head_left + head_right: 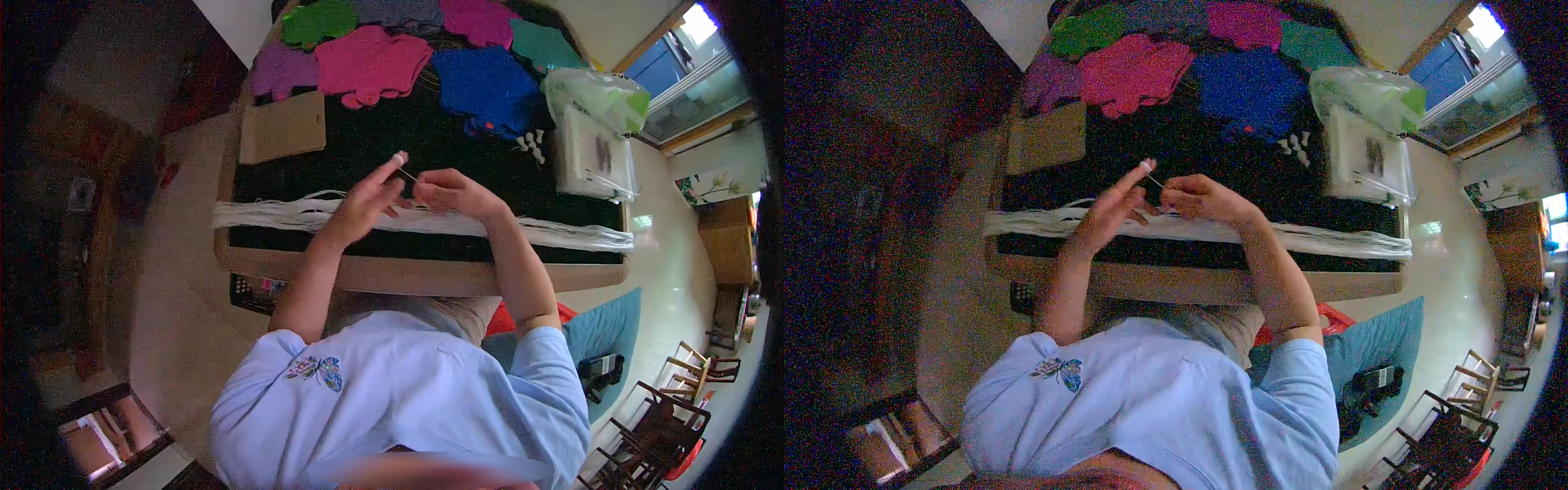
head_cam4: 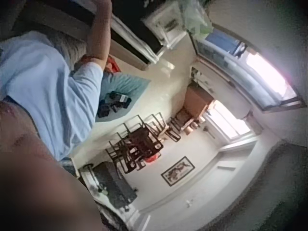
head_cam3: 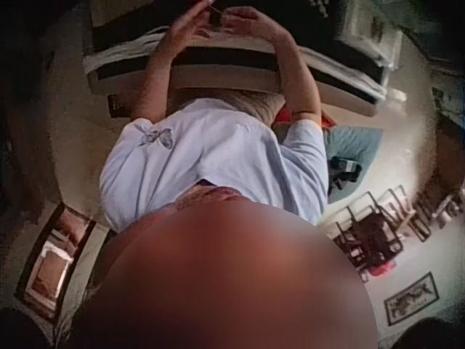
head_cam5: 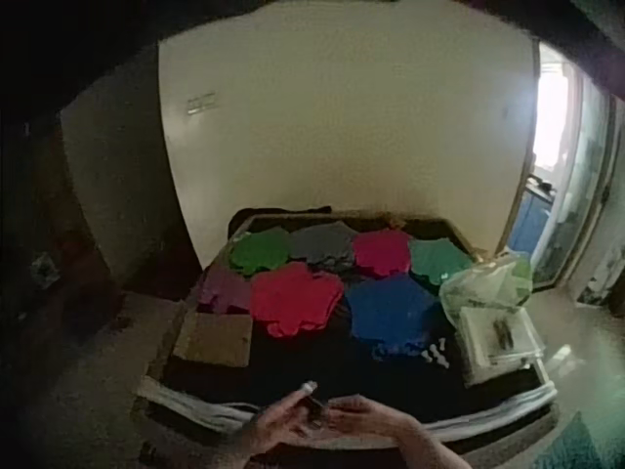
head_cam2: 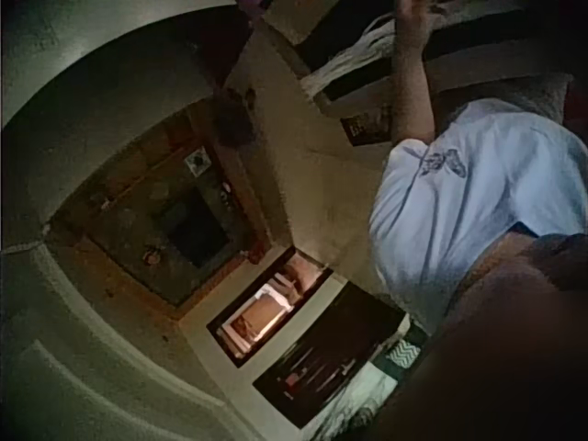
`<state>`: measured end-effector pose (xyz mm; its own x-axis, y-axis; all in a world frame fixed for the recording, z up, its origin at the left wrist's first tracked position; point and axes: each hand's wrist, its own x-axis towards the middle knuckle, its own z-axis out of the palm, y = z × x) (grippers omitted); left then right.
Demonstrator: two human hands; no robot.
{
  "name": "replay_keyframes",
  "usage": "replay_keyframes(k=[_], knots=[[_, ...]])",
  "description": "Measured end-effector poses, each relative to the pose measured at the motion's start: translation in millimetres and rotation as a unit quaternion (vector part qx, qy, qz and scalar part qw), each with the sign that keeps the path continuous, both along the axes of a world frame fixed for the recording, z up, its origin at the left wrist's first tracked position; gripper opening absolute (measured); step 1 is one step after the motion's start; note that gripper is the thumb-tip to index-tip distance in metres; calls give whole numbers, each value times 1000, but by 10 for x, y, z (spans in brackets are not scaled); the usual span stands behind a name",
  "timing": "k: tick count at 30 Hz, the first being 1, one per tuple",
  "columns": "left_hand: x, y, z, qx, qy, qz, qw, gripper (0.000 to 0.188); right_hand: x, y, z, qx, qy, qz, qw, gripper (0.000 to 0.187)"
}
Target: Threading small plastic clips onto white strings for manual assembly.
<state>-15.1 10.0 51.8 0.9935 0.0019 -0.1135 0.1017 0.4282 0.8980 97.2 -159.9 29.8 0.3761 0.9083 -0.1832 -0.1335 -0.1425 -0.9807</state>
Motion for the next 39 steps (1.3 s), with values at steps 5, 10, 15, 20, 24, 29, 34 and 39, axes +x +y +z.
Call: replay_keyframes(k=[5, 10, 15, 20, 24, 29, 34, 39], knots=[[53, 189, -222, 44, 62, -173, 982, 41, 17, -17, -50, 5, -50, 83, 995, 24], [69, -62, -177, 380, -71, 61, 920, 52, 23, -28, -53, -43, 41, -22, 998, 23], [38, 136, -131, -150, 31, -105, 983, 39, 7, -11, 2, -14, 14, 63, 998, 24], [98, 227, -320, 416, -34, -64, 907, 57, 30, -36, -69, -70, -7, 25, 997, 26], [39, 161, -263, -287, 38, -164, 943, 45, 48, -21, -73, -10, 53, 84, 995, 26], [25, 17, -277, 324, 1, -24, 946, 47, 15, -18, 30, -28, 55, 14, 998, 29], [31, 96, -117, -213, -28, -106, 971, 55, 38, -59, -36, -5, 107, 86, 991, 27], [47, 98, -289, 443, 9, -73, 893, 54, 65, -46, -23, -5, 159, 7, 987, 28]])
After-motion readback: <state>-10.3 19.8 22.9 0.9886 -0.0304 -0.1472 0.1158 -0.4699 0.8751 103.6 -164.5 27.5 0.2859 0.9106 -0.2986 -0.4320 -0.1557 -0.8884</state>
